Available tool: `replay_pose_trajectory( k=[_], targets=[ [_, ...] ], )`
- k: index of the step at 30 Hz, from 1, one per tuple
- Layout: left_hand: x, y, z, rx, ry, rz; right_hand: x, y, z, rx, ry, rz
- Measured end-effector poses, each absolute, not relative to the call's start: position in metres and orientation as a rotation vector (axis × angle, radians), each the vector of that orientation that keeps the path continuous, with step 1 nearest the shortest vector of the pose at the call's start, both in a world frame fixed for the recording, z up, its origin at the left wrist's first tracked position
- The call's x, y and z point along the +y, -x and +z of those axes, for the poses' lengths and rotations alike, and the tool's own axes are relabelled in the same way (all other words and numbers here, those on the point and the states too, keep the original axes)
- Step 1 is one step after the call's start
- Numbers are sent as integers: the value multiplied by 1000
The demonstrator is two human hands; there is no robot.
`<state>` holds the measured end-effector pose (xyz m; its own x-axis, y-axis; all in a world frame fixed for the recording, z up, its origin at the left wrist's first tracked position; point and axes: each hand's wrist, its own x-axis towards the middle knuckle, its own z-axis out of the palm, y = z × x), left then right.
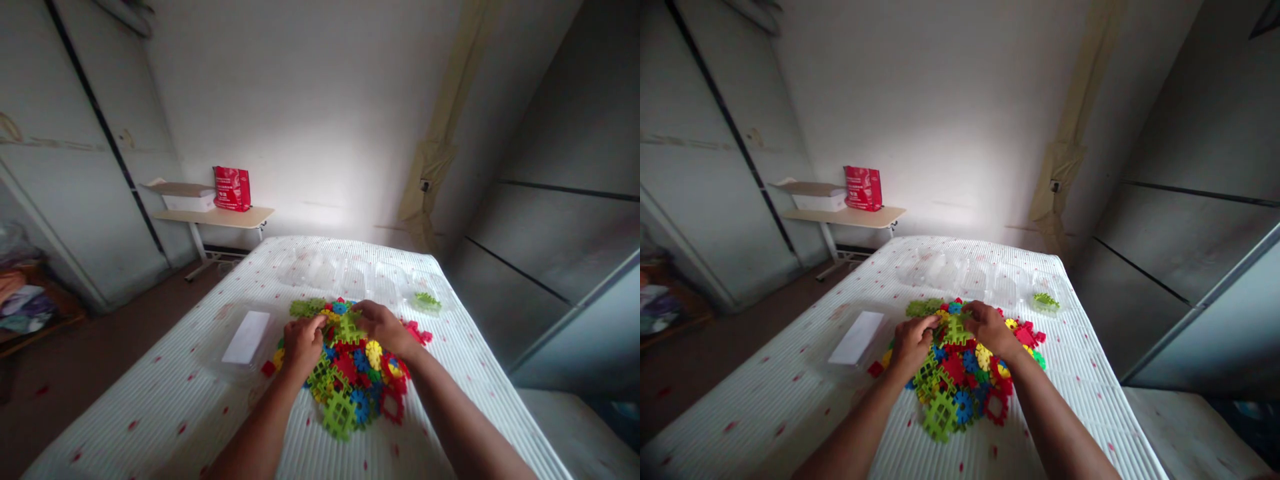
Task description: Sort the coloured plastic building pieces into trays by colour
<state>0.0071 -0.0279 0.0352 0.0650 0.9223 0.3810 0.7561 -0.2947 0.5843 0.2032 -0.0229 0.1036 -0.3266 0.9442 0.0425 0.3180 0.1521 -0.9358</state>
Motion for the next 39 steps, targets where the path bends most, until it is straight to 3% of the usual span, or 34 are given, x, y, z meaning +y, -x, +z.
replay_pose_trajectory(
  k=[8,14,27,35,39],
  targets=[
    [-21,-3,26,1485,-1937,1252,-31,-180,81,-2039,1528,799],
    [-24,-4,28,1293,-1870,1460,-32,-180,82,-2034,1529,796],
    [-34,-6,40,1130,-1776,1477,-38,-182,89,-1979,1580,728],
    [-35,-4,42,1147,-1787,1500,-30,-220,102,-1497,1248,1098],
    [-31,0,37,1267,-1708,1615,-21,-291,119,-1236,1321,764]
  ],
)
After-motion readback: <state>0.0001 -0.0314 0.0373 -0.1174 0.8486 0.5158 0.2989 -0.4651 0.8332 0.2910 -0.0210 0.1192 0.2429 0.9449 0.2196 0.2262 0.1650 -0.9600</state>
